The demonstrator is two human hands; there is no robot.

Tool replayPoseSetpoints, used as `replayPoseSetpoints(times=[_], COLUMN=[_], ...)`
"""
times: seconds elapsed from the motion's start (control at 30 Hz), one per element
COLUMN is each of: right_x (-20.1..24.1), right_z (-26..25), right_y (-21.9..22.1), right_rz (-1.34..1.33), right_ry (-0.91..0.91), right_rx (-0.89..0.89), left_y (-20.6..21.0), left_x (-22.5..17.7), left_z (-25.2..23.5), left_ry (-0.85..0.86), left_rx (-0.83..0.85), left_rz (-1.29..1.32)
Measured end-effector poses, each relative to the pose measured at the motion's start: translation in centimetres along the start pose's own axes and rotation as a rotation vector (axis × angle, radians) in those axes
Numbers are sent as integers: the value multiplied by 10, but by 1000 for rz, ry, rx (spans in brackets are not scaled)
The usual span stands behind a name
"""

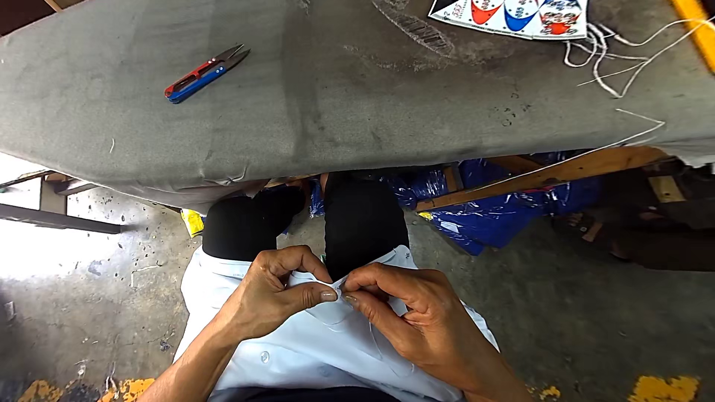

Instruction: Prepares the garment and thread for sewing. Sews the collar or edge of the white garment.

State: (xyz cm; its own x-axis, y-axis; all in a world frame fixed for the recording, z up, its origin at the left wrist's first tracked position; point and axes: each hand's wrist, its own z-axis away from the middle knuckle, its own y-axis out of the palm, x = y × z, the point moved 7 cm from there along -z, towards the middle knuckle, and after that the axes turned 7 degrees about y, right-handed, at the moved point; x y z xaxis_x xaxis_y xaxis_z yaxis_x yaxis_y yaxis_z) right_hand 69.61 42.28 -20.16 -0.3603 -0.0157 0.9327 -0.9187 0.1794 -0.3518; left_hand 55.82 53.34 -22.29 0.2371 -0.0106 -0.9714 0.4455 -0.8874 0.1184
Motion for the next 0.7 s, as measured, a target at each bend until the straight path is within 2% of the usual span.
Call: replayPoseSetpoints(times=[0.7], right_x=[-1], right_z=[0], right_y=[-1], right_rz=[-124], right_ry=[-37], right_rx=[71], left_y=[3], left_x=[5], left_z=[1], left_ry=[2], left_rx=[58], left_rz=[112])
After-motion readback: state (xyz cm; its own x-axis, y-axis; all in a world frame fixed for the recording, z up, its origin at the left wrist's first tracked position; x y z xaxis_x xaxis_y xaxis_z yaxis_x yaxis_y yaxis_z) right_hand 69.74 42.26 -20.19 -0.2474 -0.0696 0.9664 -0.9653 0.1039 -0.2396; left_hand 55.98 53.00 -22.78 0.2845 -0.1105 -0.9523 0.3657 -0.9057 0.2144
